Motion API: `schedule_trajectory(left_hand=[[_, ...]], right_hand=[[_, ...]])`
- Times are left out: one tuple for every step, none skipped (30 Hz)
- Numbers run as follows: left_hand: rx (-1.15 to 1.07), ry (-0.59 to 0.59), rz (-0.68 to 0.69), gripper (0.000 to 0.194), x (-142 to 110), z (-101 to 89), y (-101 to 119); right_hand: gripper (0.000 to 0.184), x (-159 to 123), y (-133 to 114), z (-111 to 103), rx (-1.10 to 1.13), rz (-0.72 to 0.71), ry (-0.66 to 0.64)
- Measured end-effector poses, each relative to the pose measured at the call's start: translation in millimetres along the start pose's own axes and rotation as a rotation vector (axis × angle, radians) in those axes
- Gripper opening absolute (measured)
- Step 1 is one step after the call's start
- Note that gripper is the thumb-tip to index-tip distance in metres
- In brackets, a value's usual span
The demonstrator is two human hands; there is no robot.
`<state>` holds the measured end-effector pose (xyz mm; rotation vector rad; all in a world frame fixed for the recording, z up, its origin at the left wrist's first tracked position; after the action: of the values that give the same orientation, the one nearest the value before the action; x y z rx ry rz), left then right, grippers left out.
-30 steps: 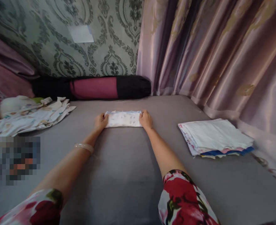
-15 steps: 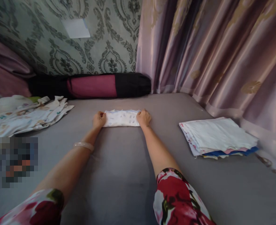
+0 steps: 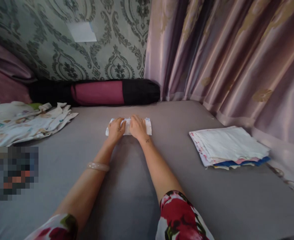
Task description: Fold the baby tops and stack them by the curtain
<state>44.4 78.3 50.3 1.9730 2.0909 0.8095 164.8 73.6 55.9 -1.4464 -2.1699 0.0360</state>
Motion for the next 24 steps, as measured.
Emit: schedule_trajectory(left_hand=[[0.006,-0.01,0.021,0.034,-3,3.4,5],[0.02,-0.023,0.036,0.036,-6,7.3,8],[0.039,-0.036,0.044,0.038,-8,11.3,9],[0.062,-0.053,0.049,0.039,-10,15.4,8],[0.085,-0.072,0.051,0.04,-11,19.6,7],[0.104,-0.095,0.054,0.041,-11,23.8,5],[0.119,-0.122,0.054,0.041,-11,27.9,3],[0.129,-0.15,0.053,0.042,-11,31.8,2],[0.138,-0.173,0.049,0.043,-11,35.0,0],[0.146,-0.193,0.045,0.045,-11,37.7,-1],[0.155,-0.207,0.037,0.046,-10,39.9,-3],[0.164,-0.216,0.028,0.047,-9,41.5,-4],[0.173,-0.221,0.017,0.048,-9,42.6,-6],[0.181,-0.223,0.006,0.049,-8,43.5,-7],[0.187,-0.225,-0.005,0.05,-7,44.1,-9],[0.191,-0.224,-0.013,0.051,-7,44.4,-10],[0.197,-0.221,-0.019,0.051,-6,44.6,-12],[0.205,-0.218,-0.024,0.052,-5,44.6,-13],[0.216,-0.214,-0.027,0.053,-4,44.4,-14],[0.227,-0.208,-0.031,0.054,-4,44.0,-16],[0.239,-0.202,-0.04,0.055,-2,43.4,-17],[0.247,-0.198,-0.051,0.056,-1,42.7,-20],[0.25,-0.197,-0.062,0.057,0,41.9,-22],[0.251,-0.197,-0.074,0.057,1,41.1,-25]], right_hand=[[0.039,0,-11,6,0.004,-0.051,-0.026],[0.04,-2,-17,11,0.006,-0.078,-0.045],[0.041,-4,-20,15,0.007,-0.085,-0.065],[0.043,-6,-20,19,0.007,-0.081,-0.085],[0.044,-9,-18,24,0.009,-0.072,-0.107],[0.045,-12,-16,28,0.01,-0.065,-0.128],[0.046,-14,-13,31,0.01,-0.059,-0.15],[0.047,-17,-10,35,0.007,-0.053,-0.168],[0.048,-18,-8,37,0.003,-0.048,-0.183],[0.049,-19,-6,39,-0.003,-0.046,-0.194],[0.049,-20,-5,40,-0.011,-0.045,-0.2],[0.05,-20,-5,40,-0.02,-0.045,-0.203],[0.05,-20,-5,40,-0.03,-0.045,-0.205],[0.05,-20,-4,40,-0.039,-0.043,-0.208],[0.051,-20,-4,40,-0.047,-0.039,-0.211],[0.051,-20,-3,39,-0.056,-0.034,-0.214],[0.051,-20,-1,39,-0.065,-0.026,-0.217],[0.051,-20,0,39,-0.077,-0.017,-0.217],[0.051,-20,3,39,-0.091,-0.006,-0.215],[0.051,-20,5,38,-0.106,0.004,-0.21],[0.051,-20,8,38,-0.119,0.013,-0.206],[0.05,-20,11,38,-0.129,0.018,-0.203],[0.05,-19,13,38,-0.136,0.019,-0.2],[0.049,-19,15,38,-0.139,0.019,-0.198]])
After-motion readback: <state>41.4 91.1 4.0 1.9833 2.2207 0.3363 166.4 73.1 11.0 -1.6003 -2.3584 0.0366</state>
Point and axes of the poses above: each hand's wrist, its own x-axis towards the middle knuckle, its own z-axis out of the palm, y = z × x, the point moved 9 cm from there along x, towards the middle knuckle, and after that the axes turned 12 degrees about -z, right-handed, at the moved point
